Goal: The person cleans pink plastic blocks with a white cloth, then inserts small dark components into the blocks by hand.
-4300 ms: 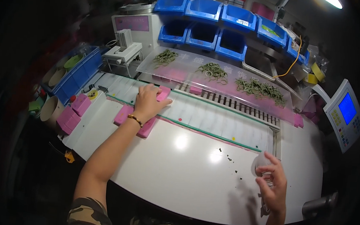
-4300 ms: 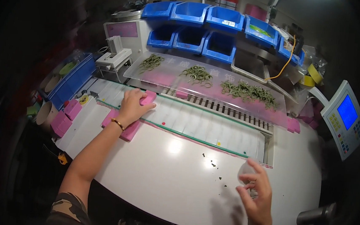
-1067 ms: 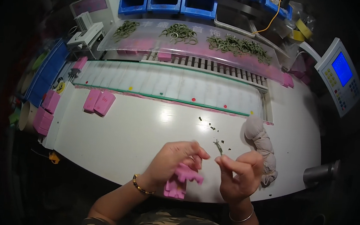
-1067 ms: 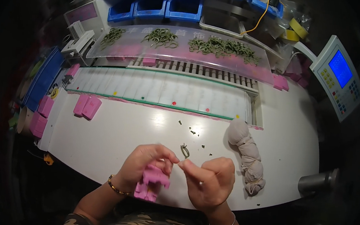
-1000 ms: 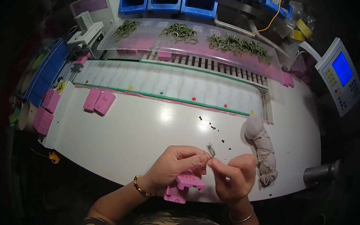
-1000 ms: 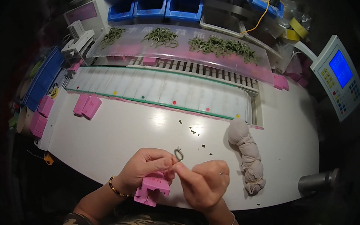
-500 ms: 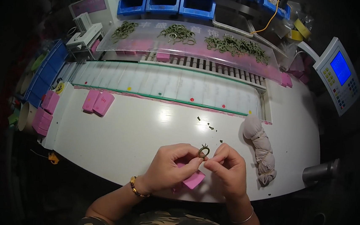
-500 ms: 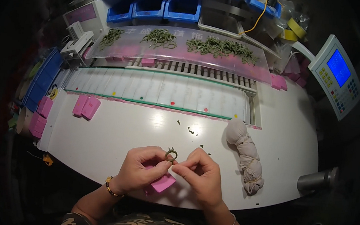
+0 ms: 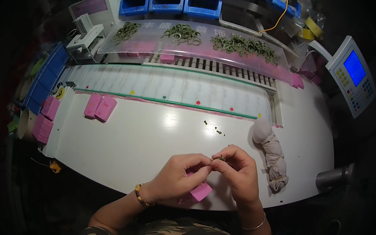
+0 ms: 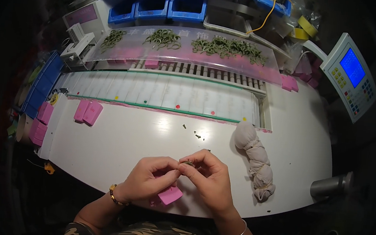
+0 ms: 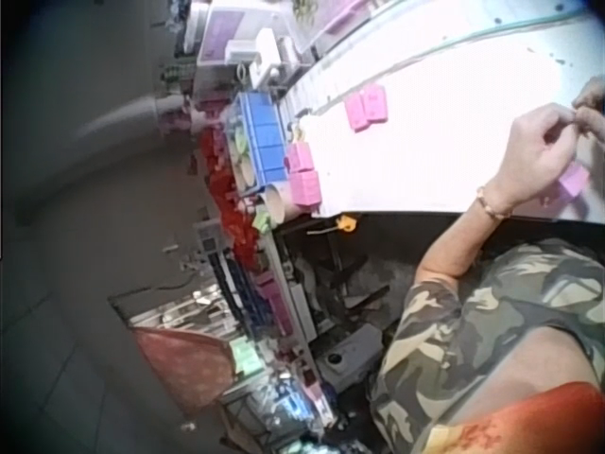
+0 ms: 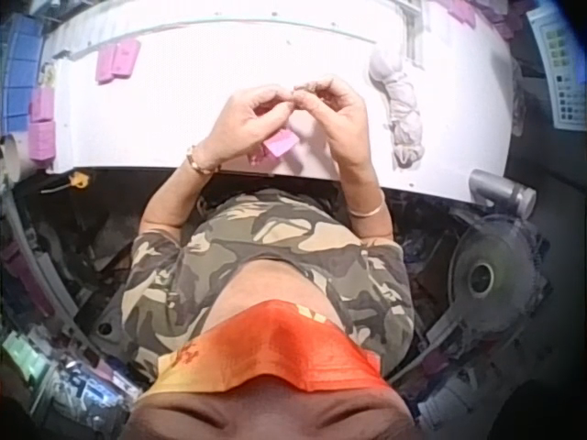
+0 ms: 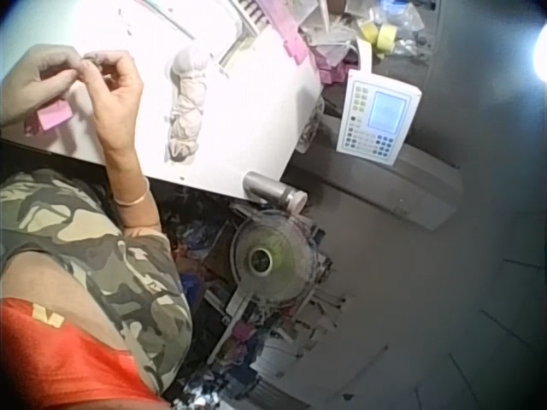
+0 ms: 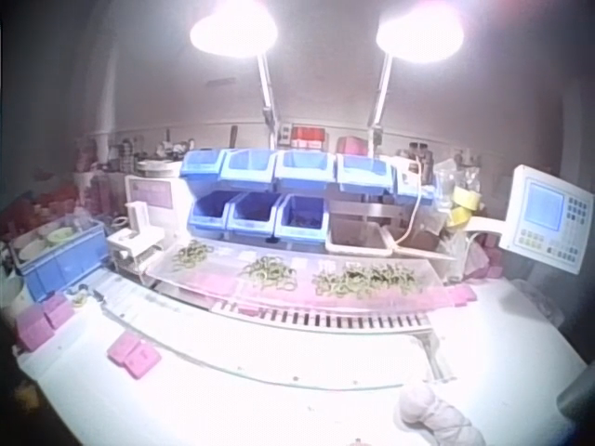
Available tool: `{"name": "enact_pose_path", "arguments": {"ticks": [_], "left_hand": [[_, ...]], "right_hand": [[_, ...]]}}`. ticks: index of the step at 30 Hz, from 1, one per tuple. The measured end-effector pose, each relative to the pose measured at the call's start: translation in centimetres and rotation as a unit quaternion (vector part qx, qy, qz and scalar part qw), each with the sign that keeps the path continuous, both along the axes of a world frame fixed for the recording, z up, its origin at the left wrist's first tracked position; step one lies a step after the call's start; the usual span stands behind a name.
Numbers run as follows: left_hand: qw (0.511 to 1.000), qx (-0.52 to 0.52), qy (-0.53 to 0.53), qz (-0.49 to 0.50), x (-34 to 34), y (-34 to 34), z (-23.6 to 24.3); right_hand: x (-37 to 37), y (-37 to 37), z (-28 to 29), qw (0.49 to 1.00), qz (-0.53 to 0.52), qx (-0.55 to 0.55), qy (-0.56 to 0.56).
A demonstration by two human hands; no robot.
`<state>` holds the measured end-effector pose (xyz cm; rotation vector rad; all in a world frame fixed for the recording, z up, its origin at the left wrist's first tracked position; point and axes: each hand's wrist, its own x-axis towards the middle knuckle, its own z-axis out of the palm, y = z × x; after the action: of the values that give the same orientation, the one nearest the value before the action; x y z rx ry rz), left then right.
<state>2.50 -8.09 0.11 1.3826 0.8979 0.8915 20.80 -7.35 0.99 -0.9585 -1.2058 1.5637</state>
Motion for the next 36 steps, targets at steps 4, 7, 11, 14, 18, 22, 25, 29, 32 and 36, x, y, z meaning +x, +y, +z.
{"name": "enact_pose_path", "arguments": {"ticks": [4, 7, 11, 14, 18, 22, 25, 29, 32, 36], "left_hand": [[0.995, -0.083, -0.06, 0.011, 0.0, 0.0, 0.4], [0.993, -0.093, -0.074, -0.028, -0.2, 0.2, 0.0], [0.982, -0.038, -0.18, 0.031, -0.2, 0.1, -0.5], [0.98, -0.011, -0.194, 0.039, -0.3, 0.1, -0.7], [0.994, -0.016, -0.104, 0.024, 0.4, -0.1, -0.3], [0.997, -0.002, -0.073, 0.036, 0.8, -0.1, -0.1], [0.996, -0.001, -0.081, 0.025, 0.8, 0.0, -0.2], [0.994, -0.025, -0.1, 0.024, 0.7, 0.0, -0.3], [0.989, -0.069, -0.122, 0.041, 0.4, 0.1, -0.4], [0.975, -0.135, -0.164, 0.065, -0.1, 0.3, -0.4]], "right_hand": [[-0.6, 0.1, 0.0, 0.998, -0.058, 0.022, 0.023], [-0.8, 0.2, -0.2, 0.995, -0.087, 0.056, 0.0], [-0.6, 0.0, 0.4, 0.996, -0.081, 0.034, 0.006], [-0.1, -0.1, -0.1, 0.997, -0.061, -0.022, 0.047], [-0.5, 0.0, -0.3, 0.993, -0.073, -0.037, 0.086], [-1.1, -0.2, -0.5, 0.995, -0.067, 0.005, 0.071], [-1.1, -0.3, -0.4, 0.996, -0.06, 0.047, 0.035], [-1.2, -0.4, -0.1, 0.998, -0.038, 0.024, 0.044], [-1.0, -0.4, -0.2, 0.989, 0.001, -0.061, 0.131], [-1.1, -0.3, -0.1, 0.992, -0.013, -0.037, 0.124]]}}
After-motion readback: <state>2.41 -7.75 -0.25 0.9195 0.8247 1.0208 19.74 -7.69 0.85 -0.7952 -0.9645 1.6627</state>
